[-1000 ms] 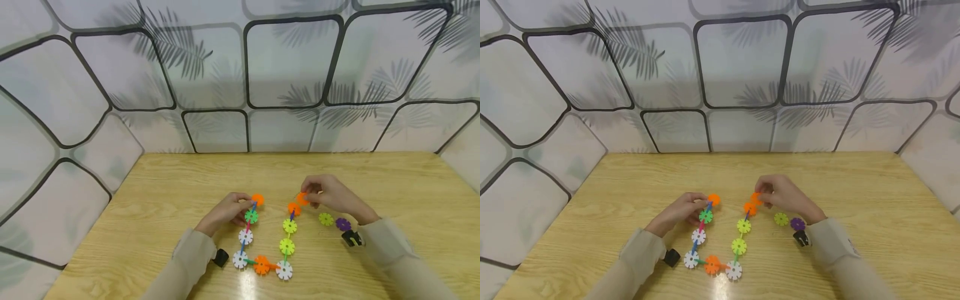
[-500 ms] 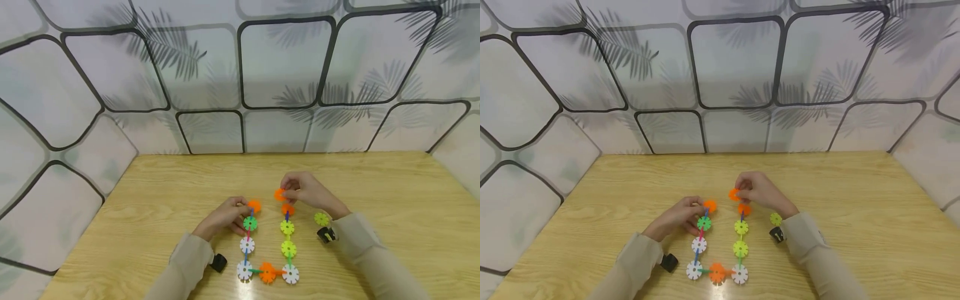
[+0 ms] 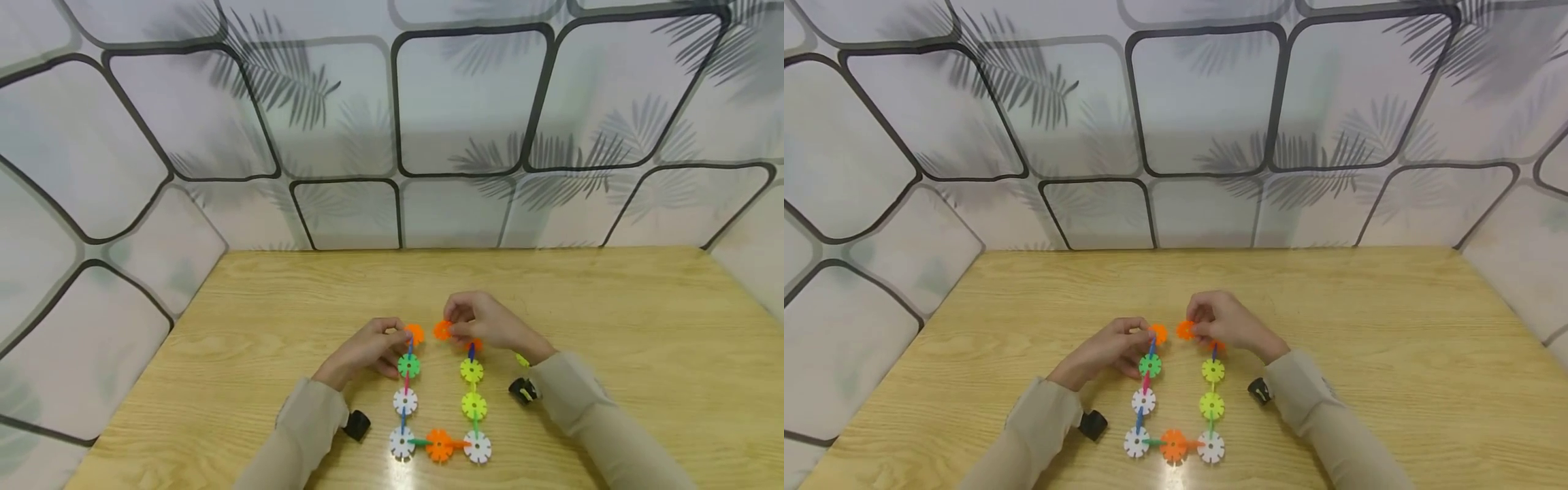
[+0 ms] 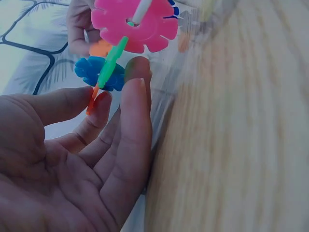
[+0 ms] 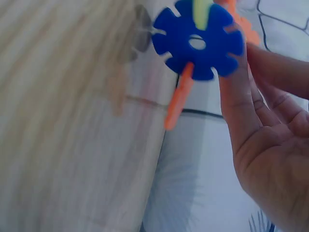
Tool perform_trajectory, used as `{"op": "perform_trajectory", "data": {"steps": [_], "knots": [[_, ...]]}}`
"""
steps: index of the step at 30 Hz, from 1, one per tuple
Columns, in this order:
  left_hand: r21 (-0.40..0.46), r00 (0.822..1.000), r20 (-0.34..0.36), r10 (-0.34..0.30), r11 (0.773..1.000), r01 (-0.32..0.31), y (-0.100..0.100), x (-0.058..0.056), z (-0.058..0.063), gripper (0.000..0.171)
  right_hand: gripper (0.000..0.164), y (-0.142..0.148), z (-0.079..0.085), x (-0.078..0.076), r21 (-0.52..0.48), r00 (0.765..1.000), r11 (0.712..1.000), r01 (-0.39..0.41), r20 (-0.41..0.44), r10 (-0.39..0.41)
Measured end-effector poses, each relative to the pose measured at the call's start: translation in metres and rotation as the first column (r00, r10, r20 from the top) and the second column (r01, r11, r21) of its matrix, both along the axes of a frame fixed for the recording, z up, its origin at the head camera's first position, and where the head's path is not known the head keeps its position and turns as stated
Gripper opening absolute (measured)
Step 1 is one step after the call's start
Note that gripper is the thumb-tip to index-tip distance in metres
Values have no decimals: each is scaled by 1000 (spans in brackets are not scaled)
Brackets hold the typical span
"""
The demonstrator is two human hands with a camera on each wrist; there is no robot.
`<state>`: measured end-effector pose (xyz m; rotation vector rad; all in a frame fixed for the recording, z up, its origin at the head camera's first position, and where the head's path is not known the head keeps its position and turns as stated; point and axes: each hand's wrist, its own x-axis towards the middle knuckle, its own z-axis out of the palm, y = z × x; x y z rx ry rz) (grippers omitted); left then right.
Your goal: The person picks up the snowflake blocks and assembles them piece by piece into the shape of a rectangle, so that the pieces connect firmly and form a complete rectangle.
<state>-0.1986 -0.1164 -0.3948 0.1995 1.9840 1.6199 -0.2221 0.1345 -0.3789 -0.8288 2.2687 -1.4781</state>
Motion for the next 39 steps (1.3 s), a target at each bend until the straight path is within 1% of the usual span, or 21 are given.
{"op": "perform_trajectory", "data": {"steps": [4,8,15,22,31,37,39], "knots": [[7,1000,-5,8,1000,-8,-2,0,1,18,17,-6,1,-2,15,1000,1000,-2,-4,2],[9,1000,-22,2,1000,-2,-3,0,2,20,10,-9,1,0,38,1000,999,25,0,-25],[1,999,-36,-15,1000,15,0,0,-1,22,14,-12,0,4,77,998,997,3,-65,2],[2,999,-48,-24,1000,24,3,0,-1,22,16,-15,2,5,101,997,994,30,-71,-23],[12,997,-73,-23,1000,23,5,0,0,23,18,-19,8,11,132,993,991,25,-117,-9],[16,997,-75,-28,999,29,6,-1,-3,24,22,-23,5,13,151,985,988,25,-174,2],[14,996,-78,-36,999,37,5,-1,-4,24,24,-24,3,13,146,984,989,18,-178,9]]}}
